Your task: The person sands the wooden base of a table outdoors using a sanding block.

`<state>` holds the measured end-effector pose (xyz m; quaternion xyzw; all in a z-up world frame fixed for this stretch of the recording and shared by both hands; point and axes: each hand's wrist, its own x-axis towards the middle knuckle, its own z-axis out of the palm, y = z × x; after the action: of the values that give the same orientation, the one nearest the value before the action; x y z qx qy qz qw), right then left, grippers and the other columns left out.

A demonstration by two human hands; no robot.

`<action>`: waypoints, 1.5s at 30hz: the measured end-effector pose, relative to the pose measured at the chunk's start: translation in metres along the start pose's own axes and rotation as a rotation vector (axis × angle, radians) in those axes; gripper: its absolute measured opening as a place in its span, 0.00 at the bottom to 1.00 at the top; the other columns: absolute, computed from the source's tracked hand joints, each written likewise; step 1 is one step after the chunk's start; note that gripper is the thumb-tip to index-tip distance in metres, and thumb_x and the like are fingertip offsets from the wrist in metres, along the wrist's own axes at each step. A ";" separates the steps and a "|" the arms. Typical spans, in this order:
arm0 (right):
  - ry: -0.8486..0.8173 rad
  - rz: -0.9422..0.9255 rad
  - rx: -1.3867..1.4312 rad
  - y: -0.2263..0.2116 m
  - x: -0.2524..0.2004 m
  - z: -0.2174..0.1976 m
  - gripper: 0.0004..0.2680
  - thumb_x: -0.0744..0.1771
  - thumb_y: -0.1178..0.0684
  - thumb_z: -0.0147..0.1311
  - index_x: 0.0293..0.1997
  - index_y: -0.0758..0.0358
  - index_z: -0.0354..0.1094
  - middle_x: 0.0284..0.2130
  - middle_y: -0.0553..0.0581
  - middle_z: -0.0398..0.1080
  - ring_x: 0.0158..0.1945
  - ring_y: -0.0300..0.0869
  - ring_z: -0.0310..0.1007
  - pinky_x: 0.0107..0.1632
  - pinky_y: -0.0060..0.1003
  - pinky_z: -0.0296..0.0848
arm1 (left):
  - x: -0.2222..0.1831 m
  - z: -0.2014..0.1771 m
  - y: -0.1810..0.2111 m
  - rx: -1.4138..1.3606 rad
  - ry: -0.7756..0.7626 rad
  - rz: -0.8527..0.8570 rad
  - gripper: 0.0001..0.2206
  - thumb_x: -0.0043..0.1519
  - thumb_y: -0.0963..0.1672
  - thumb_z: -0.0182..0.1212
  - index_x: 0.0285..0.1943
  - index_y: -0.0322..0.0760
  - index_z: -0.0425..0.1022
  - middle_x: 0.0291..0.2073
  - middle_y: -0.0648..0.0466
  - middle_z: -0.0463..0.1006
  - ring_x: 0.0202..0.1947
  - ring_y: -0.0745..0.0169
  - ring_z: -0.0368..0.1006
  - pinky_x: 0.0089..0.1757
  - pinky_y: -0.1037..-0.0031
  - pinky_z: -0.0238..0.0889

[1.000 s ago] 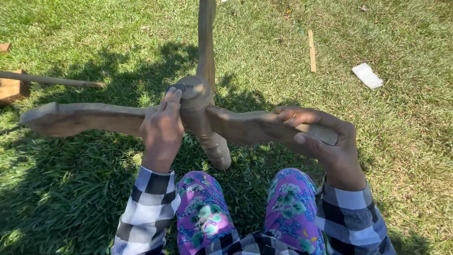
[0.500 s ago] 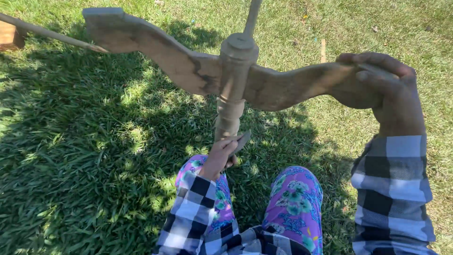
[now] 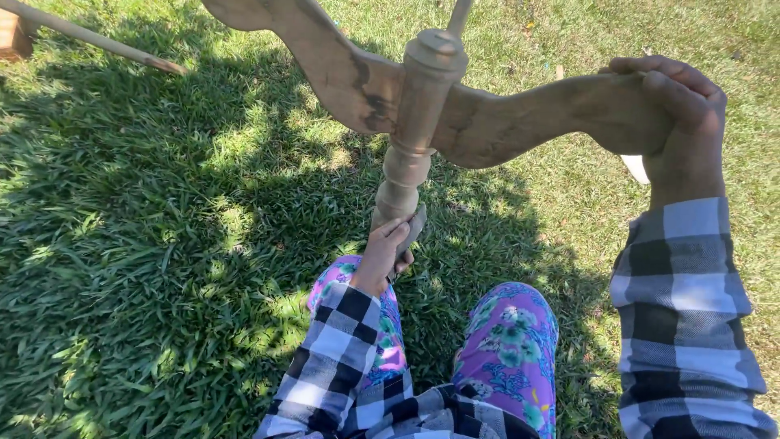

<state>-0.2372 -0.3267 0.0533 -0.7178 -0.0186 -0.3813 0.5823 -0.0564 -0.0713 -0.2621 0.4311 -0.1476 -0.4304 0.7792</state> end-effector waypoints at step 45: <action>0.085 -0.165 -0.242 -0.039 -0.100 0.080 0.16 0.73 0.46 0.50 0.53 0.78 0.67 0.49 0.74 0.73 0.55 0.59 0.74 0.66 0.49 0.73 | -0.042 0.167 0.044 0.823 0.398 1.145 0.23 0.76 0.41 0.46 0.82 0.45 0.53 0.81 0.53 0.55 0.66 0.48 0.69 0.63 0.66 0.67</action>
<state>-0.2845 -0.2044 0.0262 -0.7619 -0.0066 -0.4574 0.4585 -0.1580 -0.1176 -0.1233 0.6143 -0.3551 0.2209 0.6691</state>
